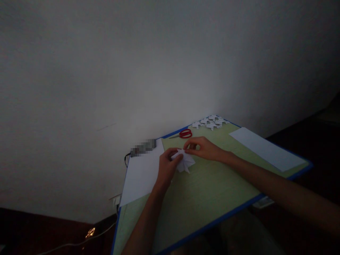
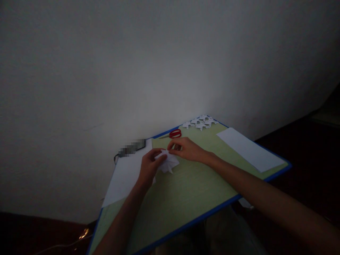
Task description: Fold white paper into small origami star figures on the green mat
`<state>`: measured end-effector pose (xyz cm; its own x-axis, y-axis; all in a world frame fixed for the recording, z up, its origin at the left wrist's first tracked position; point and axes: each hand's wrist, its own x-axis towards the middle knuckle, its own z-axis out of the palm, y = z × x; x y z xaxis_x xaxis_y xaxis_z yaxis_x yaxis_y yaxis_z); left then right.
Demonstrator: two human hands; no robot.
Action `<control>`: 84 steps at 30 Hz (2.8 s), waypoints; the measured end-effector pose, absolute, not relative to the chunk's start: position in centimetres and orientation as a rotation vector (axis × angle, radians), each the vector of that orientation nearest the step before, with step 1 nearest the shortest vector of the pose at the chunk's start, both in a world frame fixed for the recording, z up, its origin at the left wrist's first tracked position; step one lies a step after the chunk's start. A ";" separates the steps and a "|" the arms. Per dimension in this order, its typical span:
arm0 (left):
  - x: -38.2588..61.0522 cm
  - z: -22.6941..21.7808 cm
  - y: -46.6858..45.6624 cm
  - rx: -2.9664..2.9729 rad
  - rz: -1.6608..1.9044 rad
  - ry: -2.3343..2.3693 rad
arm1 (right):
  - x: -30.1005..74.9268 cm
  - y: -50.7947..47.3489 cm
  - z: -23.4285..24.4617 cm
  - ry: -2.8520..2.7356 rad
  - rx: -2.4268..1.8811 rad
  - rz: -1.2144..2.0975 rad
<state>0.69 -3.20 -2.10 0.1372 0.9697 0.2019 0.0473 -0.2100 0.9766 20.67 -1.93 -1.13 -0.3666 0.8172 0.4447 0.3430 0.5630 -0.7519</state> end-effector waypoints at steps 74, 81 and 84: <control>0.2 -1.9 -3.0 1.529 1.127 1.061 | 21.1 -1.5 -1.5 -2.198 -0.624 0.344; 0.5 -1.7 -3.2 1.431 1.119 1.027 | 21.2 -1.4 -1.6 -2.118 -0.603 0.336; 0.6 -1.5 -3.3 1.369 1.114 1.009 | 21.1 -1.3 -1.7 -2.067 -0.591 0.358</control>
<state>0.65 -3.32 -1.51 0.2100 0.9736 0.0894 -0.0070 -0.0900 0.9959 21.12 -1.29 -1.69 -0.4564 0.5392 0.7078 0.2694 0.8419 -0.4676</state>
